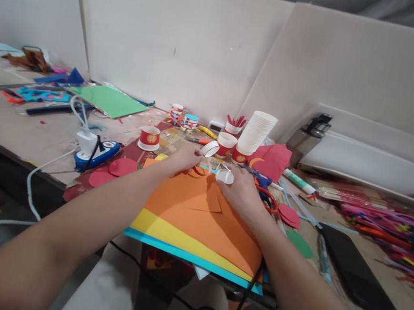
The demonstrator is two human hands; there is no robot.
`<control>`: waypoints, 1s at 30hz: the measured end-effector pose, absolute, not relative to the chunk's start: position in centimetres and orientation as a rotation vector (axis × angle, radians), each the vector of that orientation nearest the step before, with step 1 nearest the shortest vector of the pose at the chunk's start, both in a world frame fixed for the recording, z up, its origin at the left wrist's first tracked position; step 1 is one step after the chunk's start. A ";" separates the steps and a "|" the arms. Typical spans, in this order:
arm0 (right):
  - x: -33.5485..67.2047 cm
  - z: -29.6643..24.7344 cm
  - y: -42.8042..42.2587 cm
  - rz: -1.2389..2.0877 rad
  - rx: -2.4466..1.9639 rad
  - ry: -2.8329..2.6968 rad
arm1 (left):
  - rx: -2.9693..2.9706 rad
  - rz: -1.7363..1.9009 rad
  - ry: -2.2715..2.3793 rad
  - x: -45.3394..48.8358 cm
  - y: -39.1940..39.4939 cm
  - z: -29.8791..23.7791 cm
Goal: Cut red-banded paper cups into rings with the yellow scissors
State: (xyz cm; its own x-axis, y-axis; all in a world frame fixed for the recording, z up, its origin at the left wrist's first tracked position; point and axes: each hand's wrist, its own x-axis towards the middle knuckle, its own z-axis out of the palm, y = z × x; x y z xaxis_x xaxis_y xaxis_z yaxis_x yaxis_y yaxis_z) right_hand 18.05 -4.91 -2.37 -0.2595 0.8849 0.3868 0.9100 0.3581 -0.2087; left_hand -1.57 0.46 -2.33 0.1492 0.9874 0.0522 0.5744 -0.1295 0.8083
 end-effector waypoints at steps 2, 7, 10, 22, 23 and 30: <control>17.8 -2.2 -5.2 -0.072 -1.614 -2.236 | 1.759 0.871 1.493 -1.9 0.8 -2.4; 17.4 -2.5 -5.2 -0.034 -1.655 -2.337 | 1.739 0.841 1.441 -2.2 0.8 -2.2; 17.4 -2.6 -5.1 -0.018 -1.651 -2.286 | 1.837 0.702 1.420 -2.4 0.4 -1.9; 17.8 -1.4 -4.9 -0.081 -1.609 -2.195 | 1.879 1.364 2.102 -6.1 1.5 0.6; 18.2 -1.1 -4.7 -0.125 -1.612 -2.180 | 1.772 1.440 2.187 -6.8 1.5 0.7; 21.8 0.6 -4.4 -0.138 -1.757 -2.176 | 1.261 1.054 2.371 -10.6 2.6 -0.8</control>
State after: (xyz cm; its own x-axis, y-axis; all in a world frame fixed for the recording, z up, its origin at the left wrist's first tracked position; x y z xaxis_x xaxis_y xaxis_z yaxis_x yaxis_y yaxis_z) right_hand 21.79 -4.39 0.60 -0.1774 0.9306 0.3202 0.9636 0.2303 -0.1356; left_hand -10.62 2.59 -0.80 -0.5913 0.7995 0.1056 0.6142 0.3617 0.7014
